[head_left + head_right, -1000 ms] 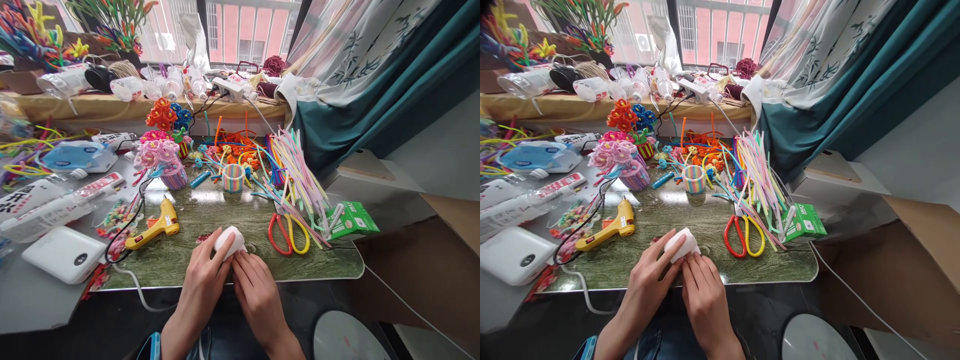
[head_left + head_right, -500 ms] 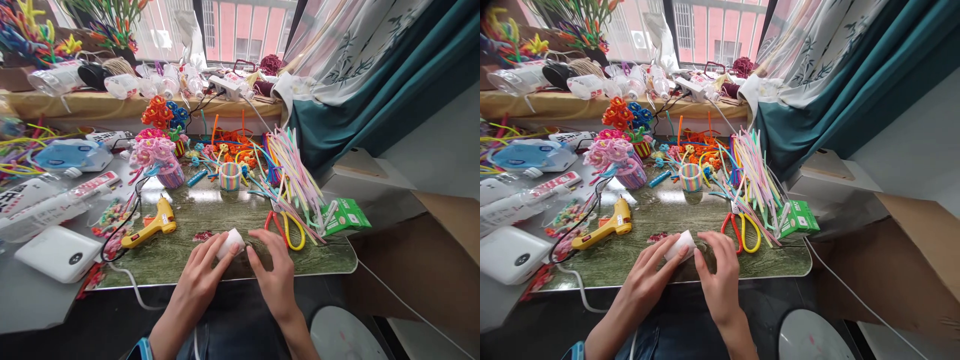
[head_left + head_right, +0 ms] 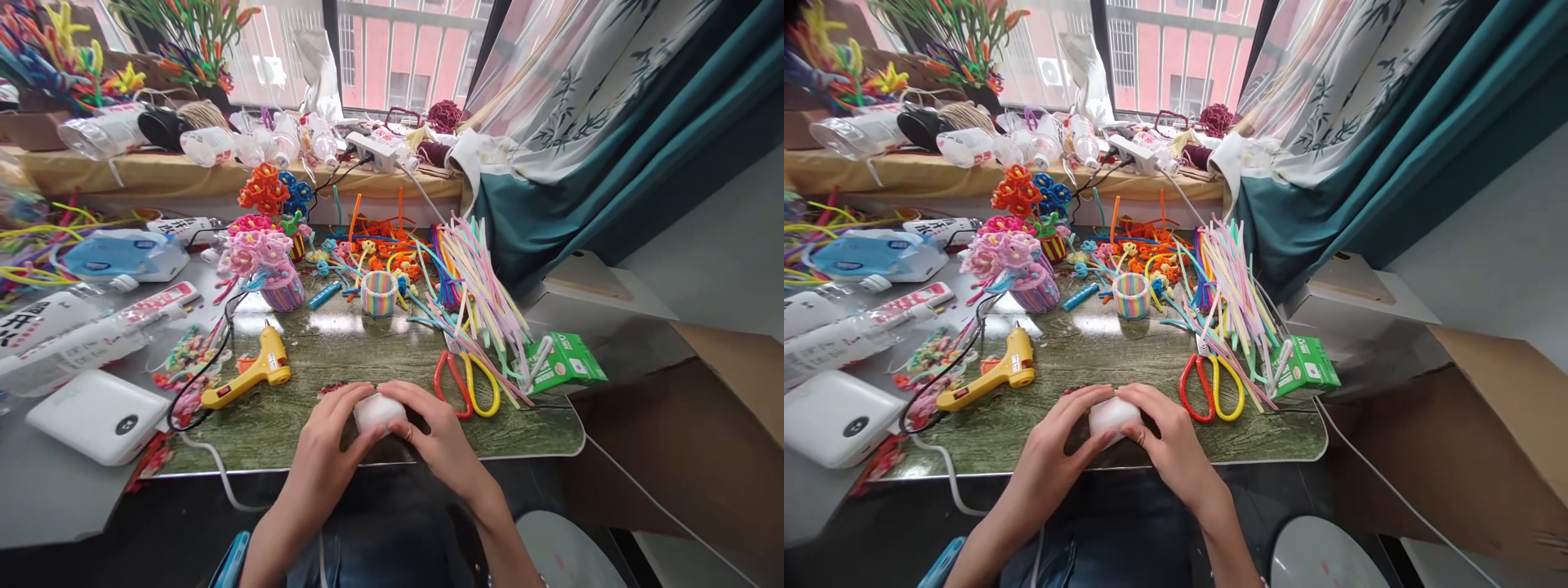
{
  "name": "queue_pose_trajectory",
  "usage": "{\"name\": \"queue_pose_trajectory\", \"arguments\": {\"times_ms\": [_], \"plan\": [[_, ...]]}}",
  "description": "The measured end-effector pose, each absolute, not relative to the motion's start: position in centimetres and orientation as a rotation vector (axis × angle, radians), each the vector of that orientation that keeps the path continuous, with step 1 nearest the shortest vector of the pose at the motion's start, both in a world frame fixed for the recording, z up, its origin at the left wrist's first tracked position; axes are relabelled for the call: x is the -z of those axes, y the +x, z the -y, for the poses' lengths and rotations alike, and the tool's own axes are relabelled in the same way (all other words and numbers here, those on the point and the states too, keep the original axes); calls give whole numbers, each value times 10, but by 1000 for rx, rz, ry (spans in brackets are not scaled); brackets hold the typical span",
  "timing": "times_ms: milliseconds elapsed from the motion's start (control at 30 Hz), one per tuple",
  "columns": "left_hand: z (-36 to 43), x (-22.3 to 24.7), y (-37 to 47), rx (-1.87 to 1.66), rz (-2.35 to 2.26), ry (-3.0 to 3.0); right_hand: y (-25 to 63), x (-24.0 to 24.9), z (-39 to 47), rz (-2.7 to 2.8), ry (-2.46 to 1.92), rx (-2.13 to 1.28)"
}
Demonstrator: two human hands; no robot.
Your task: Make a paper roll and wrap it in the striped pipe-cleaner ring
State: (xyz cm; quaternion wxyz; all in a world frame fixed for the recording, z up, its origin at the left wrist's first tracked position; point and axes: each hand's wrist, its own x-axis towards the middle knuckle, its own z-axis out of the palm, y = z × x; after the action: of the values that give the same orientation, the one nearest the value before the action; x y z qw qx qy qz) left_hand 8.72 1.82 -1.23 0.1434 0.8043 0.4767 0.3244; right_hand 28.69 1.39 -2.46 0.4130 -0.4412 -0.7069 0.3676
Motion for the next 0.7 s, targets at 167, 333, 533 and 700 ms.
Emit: {"name": "queue_pose_trajectory", "arguments": {"times_ms": [167, 333, 533, 700], "plan": [[-25, 6, 91, -629, -1360, 2354, 288, 27, -12, 1673, -1144, -1009], [-17, 0, 100, -594, -1364, 2098, 289, 32, -9, 1591, -1102, -1108], [-23, -13, 98, -655, -1275, 1555, 273, 22, -21, 1267, -958, -1251], [-28, -23, 96, -939, -949, 901, 239, -3, -39, 875, -603, -1553]]}}
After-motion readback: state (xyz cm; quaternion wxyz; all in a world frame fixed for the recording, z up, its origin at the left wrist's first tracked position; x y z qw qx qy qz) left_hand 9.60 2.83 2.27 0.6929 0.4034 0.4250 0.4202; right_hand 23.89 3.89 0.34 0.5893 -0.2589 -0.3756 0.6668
